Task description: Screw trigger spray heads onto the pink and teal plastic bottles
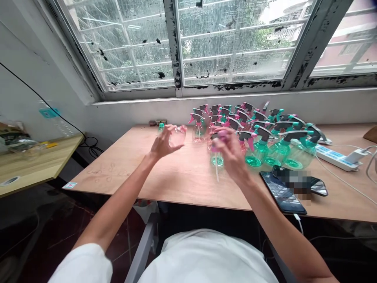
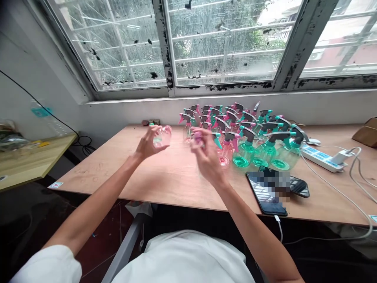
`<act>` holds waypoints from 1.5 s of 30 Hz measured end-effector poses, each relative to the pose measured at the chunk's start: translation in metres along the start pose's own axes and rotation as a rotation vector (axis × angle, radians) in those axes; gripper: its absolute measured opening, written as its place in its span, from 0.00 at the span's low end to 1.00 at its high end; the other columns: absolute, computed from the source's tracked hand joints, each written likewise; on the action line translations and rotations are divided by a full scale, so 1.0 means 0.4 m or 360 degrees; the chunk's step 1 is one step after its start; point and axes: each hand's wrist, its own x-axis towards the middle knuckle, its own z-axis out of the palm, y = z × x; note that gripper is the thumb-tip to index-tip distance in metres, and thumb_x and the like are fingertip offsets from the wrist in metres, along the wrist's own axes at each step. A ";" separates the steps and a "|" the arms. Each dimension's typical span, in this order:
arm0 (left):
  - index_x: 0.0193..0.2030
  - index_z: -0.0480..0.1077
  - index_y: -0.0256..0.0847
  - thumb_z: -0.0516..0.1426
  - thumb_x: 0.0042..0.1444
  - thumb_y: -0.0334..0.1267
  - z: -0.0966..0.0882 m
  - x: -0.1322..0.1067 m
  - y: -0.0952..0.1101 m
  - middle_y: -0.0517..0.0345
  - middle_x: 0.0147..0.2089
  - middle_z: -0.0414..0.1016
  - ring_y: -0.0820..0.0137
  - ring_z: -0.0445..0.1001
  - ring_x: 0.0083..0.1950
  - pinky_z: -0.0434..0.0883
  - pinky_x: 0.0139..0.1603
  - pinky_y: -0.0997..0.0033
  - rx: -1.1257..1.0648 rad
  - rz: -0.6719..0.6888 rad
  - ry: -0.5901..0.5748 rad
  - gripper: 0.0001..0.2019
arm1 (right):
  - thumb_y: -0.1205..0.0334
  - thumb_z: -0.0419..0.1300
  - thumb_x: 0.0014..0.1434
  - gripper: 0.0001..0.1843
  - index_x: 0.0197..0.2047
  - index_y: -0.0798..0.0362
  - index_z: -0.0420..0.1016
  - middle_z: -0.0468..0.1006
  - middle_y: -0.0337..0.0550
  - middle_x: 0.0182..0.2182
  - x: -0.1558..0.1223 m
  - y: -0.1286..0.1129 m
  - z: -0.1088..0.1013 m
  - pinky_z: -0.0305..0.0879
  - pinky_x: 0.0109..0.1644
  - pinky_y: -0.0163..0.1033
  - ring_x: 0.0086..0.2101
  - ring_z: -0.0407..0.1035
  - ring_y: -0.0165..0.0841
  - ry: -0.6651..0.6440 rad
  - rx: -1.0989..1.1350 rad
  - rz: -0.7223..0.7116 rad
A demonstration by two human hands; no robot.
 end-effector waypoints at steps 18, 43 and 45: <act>0.68 0.55 0.53 0.70 0.46 0.50 -0.016 -0.102 0.327 0.49 0.61 0.69 0.56 0.75 0.55 0.76 0.55 0.54 -0.0641 0.0177 -0.0277 0.44 | 0.65 0.47 0.68 0.14 0.52 0.40 0.65 0.63 0.39 0.64 -0.054 -0.041 -0.001 0.69 0.59 0.59 0.63 0.62 0.43 0.1248 0.0325 -0.0435; 0.69 0.56 0.56 0.55 0.65 0.50 0.145 -0.297 0.304 0.48 0.72 0.57 0.56 0.60 0.72 0.67 0.67 0.49 -0.0916 -0.0637 0.0105 0.26 | 0.50 0.70 0.54 0.18 0.39 0.51 0.69 0.79 0.38 0.26 -0.236 0.151 -0.042 0.63 0.16 0.30 0.23 0.78 0.37 -0.0003 0.0372 0.1082; 0.70 0.53 0.53 0.54 0.66 0.49 0.171 -0.304 0.289 0.45 0.70 0.62 0.56 0.64 0.70 0.71 0.64 0.51 -0.0987 -0.0816 0.0153 0.27 | 0.49 0.69 0.54 0.20 0.42 0.51 0.68 0.78 0.38 0.26 -0.239 0.166 -0.031 0.62 0.14 0.30 0.24 0.78 0.37 0.0060 0.0377 0.1090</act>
